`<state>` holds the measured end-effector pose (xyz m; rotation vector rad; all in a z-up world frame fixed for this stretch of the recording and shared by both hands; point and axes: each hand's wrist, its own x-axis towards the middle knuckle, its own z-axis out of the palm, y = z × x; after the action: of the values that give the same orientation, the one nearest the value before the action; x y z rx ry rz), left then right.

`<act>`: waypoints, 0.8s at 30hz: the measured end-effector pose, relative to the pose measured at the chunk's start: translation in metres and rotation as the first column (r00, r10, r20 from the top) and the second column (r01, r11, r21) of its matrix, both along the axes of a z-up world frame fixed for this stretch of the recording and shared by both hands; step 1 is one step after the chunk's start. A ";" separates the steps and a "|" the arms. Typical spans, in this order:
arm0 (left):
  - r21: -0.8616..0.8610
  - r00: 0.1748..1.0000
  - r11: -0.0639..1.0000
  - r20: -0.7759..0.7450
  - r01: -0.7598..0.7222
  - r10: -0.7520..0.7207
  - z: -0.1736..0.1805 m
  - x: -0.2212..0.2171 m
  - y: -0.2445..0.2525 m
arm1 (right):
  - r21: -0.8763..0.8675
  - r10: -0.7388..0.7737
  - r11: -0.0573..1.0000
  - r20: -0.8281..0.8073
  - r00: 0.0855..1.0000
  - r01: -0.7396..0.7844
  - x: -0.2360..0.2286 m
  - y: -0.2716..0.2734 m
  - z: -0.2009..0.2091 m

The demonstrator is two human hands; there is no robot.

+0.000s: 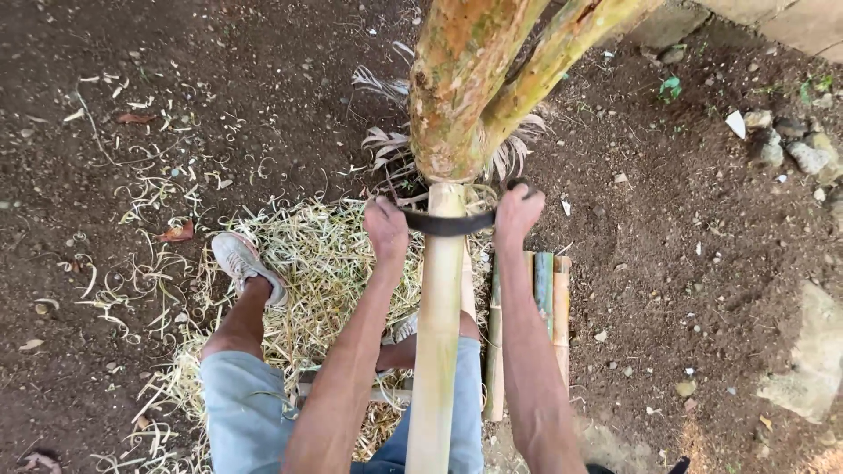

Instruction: The recorder is using a sickle-like tool to strip the outer layer of a bamboo pole.

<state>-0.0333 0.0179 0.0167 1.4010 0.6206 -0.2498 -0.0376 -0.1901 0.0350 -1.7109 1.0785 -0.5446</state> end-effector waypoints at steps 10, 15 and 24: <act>-0.125 0.999 0.992 0.026 -0.032 0.036 -0.029 0.015 -0.009 | -0.226 0.017 0.974 0.008 1.000 -0.015 0.020 0.003 0.009; 0.004 0.992 0.998 0.108 -0.067 0.067 -0.047 0.030 -0.019 | -0.378 -0.013 0.925 0.055 0.998 0.033 0.050 -0.027 -0.038; -0.048 0.990 0.998 0.135 -0.041 0.047 -0.023 0.007 -0.005 | -0.223 0.036 0.975 0.183 0.982 0.006 0.001 0.005 -0.002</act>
<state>-0.0261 0.0134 -0.0062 1.3475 0.5298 -0.1309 -0.0367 -0.1849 0.0327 -1.8181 0.8961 -0.8252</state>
